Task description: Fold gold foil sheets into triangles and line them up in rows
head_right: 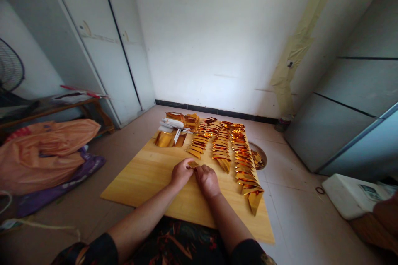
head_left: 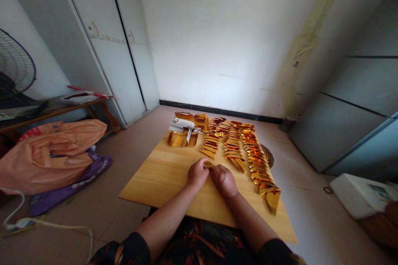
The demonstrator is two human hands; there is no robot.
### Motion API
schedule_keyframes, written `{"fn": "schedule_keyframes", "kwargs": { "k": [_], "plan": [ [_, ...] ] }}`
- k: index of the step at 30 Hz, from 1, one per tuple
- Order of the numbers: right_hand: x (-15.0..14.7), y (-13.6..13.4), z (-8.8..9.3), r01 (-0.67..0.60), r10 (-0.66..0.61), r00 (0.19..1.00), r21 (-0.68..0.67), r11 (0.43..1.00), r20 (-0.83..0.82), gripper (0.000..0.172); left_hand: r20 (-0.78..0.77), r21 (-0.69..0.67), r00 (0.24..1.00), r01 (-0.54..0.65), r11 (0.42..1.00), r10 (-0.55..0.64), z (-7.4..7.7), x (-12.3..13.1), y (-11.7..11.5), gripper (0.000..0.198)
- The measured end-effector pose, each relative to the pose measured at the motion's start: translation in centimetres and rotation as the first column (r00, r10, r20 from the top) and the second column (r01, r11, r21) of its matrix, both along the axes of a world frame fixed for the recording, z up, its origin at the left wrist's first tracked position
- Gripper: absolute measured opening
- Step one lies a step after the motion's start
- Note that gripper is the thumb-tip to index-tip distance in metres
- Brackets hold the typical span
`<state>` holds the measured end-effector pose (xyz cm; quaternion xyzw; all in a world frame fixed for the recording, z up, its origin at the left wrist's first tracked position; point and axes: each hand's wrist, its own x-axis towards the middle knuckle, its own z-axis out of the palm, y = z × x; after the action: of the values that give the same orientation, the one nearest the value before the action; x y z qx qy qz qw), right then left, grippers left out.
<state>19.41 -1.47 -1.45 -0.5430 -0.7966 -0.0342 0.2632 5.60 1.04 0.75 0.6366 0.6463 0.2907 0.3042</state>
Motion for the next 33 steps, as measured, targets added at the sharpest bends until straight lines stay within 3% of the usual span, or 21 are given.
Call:
{"fn": "schedule_keyframes", "kwargs": {
  "k": [8, 19, 26, 33],
  "plan": [
    [0.4, 0.1, -0.2, -0.01, 0.01, 1.0, -0.006, 1.0, -0.029, 0.022, -0.009, 0.003, 1.0, 0.01, 1.0, -0.01, 0.1, -0.1, 0.1, 0.053],
    [-0.2, -0.2, 0.4, 0.058, -0.06, 0.975, 0.016, 0.998, 0.213, 0.019, -0.025, -0.002, 0.999, -0.024, 1.0, 0.024, 0.6, 0.1, -0.4, 0.063],
    [-0.2, 0.1, 0.1, 0.16, -0.148, 0.969, -0.048, 0.986, 0.198, 0.014, -0.087, -0.018, 0.996, -0.025, 1.0, 0.023, 1.4, 0.1, -0.8, 0.069],
    [0.0, 0.2, -0.1, 0.167, -0.152, 0.969, -0.059, 0.984, 0.196, 0.015, -0.136, -0.021, 0.99, -0.03, 0.999, 0.027, 1.4, 0.2, -0.8, 0.068]
  ]
}}
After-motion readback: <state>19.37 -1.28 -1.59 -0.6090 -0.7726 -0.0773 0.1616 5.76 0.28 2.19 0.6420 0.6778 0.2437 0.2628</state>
